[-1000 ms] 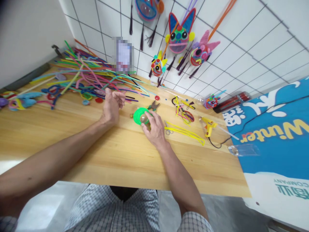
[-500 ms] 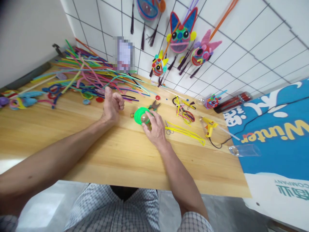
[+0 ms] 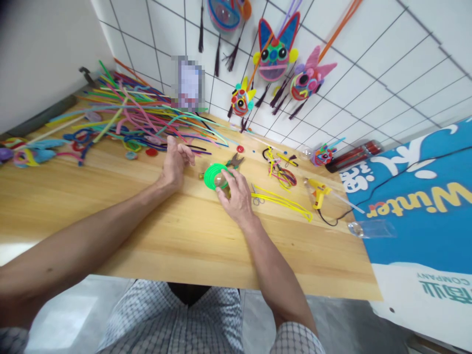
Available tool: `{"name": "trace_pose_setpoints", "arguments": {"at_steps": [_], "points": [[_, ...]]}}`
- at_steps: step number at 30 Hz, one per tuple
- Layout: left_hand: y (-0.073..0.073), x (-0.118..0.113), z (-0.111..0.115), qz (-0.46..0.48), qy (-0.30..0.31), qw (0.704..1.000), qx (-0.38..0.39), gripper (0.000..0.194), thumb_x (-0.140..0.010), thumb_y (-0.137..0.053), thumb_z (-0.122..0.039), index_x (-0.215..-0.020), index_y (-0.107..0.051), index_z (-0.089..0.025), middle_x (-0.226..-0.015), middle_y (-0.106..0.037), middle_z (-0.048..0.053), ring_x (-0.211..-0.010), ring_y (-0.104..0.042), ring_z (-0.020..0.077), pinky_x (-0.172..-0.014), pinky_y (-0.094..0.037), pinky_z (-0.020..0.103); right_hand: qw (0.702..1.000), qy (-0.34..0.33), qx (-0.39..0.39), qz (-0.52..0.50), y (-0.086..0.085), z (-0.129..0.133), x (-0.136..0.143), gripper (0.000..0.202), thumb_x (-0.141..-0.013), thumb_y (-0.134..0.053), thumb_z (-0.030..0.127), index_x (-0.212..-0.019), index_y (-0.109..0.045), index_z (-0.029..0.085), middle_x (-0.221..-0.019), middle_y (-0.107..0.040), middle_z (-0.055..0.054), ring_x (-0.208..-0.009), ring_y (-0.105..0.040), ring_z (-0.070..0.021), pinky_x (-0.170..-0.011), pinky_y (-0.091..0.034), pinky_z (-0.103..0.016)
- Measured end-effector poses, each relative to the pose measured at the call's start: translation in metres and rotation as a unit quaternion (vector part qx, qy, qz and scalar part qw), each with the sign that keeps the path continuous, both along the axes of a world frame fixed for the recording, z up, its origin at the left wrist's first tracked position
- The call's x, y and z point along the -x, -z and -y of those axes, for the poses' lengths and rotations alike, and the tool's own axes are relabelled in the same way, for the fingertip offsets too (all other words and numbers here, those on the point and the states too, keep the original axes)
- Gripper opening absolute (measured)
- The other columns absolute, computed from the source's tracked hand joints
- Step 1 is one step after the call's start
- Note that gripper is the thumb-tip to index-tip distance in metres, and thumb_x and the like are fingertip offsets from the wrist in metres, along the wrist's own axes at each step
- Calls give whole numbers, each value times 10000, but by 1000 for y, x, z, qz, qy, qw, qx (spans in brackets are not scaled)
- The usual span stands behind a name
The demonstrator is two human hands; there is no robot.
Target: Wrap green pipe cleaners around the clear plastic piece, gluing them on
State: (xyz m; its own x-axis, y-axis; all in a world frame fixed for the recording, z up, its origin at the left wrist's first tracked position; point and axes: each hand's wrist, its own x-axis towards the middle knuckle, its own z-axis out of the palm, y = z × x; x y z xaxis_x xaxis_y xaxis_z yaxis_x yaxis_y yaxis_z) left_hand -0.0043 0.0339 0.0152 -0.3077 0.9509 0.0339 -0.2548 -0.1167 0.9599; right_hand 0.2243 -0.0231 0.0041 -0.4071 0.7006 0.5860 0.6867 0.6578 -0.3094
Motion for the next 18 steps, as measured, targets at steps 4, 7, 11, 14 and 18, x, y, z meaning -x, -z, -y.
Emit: {"name": "trace_pose_setpoints", "arguments": {"at_steps": [4,7,11,14,18], "points": [[2,1,-3,8,25,1000,13,857,-998,-250,-960,-621,-558,-254,-573,-579,28,-513,-512,141,-537,-386,327,1000,-6,6,-8,1,0,-1,548,-1060,-642,358,-1590,-566,237,-1512,-653,-188,-1415,-647,-337,-1212,-578,-598],[1,4,-5,26,38,999,22,853,-1043,-228,-904,-610,-571,-254,-598,-617,46,-537,-526,142,-540,-404,318,1000,-2,3,-3,0,0,-1,542,-1064,-636,363,-1588,-565,247,-1507,-658,-181,-1411,-652,-331,-1209,-582,-592],[-1,7,-6,24,64,997,18,865,-1057,-198,-887,-630,-604,-253,-654,-671,65,-577,-573,151,-545,-435,318,1000,-4,11,-4,-1,0,-1,546,-1059,-642,362,-1588,-562,251,-1510,-660,-181,-1412,-651,-339,-1214,-574,-604],[1,8,-8,16,68,997,16,897,-1027,-196,-931,-625,-615,-247,-661,-680,81,-554,-563,157,-524,-420,336,1000,-8,14,-8,-1,0,-1,550,-1053,-653,353,-1585,-566,244,-1513,-657,-186,-1416,-648,-340,-1221,-568,-600],[7,8,-13,-14,63,997,41,929,-949,-218,-1020,-654,-618,-235,-697,-684,98,-570,-547,173,-519,-380,339,1000,-7,-1,-8,0,1,0,536,-1059,-646,342,-1578,-567,236,-1507,-662,-186,-1407,-653,-334,-1211,-576,-591]]}}
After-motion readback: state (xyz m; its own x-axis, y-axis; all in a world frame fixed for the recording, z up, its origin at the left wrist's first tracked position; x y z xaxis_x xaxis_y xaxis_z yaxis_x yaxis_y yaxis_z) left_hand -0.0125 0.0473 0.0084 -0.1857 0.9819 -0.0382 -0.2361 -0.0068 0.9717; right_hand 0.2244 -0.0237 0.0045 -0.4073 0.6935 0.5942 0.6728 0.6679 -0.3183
